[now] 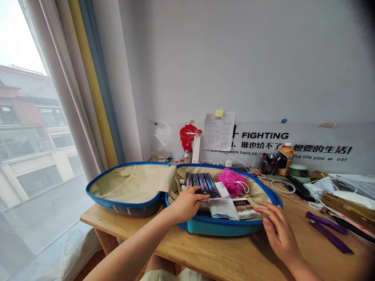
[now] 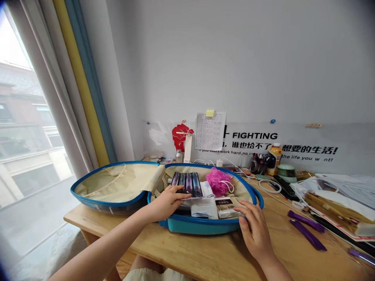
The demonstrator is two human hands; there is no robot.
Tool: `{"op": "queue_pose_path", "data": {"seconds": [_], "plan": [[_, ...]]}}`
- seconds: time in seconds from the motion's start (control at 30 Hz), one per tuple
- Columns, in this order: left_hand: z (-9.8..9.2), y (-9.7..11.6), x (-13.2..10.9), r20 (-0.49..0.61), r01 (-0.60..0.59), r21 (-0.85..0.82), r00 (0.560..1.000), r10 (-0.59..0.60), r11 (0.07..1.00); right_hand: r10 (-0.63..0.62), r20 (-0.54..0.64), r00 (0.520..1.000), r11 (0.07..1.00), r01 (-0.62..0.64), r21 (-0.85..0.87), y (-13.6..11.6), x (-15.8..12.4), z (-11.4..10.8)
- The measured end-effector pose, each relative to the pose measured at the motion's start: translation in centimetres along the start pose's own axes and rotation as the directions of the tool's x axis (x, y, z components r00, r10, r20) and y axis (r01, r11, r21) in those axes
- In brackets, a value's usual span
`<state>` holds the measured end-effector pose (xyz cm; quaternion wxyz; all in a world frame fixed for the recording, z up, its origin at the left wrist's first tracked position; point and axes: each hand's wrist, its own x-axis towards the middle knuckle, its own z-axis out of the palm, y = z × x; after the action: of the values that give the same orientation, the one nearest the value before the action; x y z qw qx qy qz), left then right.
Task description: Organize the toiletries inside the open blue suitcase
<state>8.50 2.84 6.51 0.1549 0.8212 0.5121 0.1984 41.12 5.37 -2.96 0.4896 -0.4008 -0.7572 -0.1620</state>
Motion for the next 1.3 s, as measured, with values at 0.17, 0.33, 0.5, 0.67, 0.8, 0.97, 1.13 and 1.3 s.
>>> {"op": "queue_pose_path", "data": {"seconds": [0.17,0.33,0.5,0.67,0.8,0.97,1.13,1.3], "plan": [[-0.4,0.1,-0.3,0.163,-0.046,0.050,0.986,0.037,0.998,-0.049,-0.022,0.999,0.999,0.049,-0.015,-0.4,0.3,-0.2],[-0.7,0.9,-1.5,0.145,-0.015,0.024,0.989,0.011,1.000,-0.055,-0.024,0.998,0.998,0.055,-0.012,-0.3,0.3,-0.1],[-1.5,-0.9,-5.6,-0.150,0.037,0.084,0.988,-0.024,0.996,-0.041,-0.002,0.999,0.999,0.041,-0.027,-0.1,0.3,-0.4],[-2.6,-9.3,-11.9,-0.574,0.298,0.142,0.802,-0.167,0.944,-0.200,0.015,0.980,0.974,0.200,-0.109,-0.6,1.1,-1.0],[-3.3,-14.7,-15.4,-0.654,0.398,0.209,0.736,-0.175,0.893,-0.284,0.030,0.958,0.956,0.285,-0.073,-1.2,1.7,-1.3],[-3.4,-15.9,-15.7,-0.607,0.394,0.250,0.775,-0.174,0.885,-0.239,0.064,0.969,0.964,0.245,-0.106,-0.9,2.0,-2.0],[-2.1,-14.1,-14.3,-0.583,0.309,0.263,0.806,-0.105,0.914,-0.218,0.096,0.971,0.965,0.229,-0.127,1.7,1.4,-3.5],[0.3,-11.1,-12.3,-0.594,0.163,0.348,0.800,0.083,0.923,-0.054,0.157,0.986,0.970,0.090,-0.227,7.0,-0.5,-6.3]]}}
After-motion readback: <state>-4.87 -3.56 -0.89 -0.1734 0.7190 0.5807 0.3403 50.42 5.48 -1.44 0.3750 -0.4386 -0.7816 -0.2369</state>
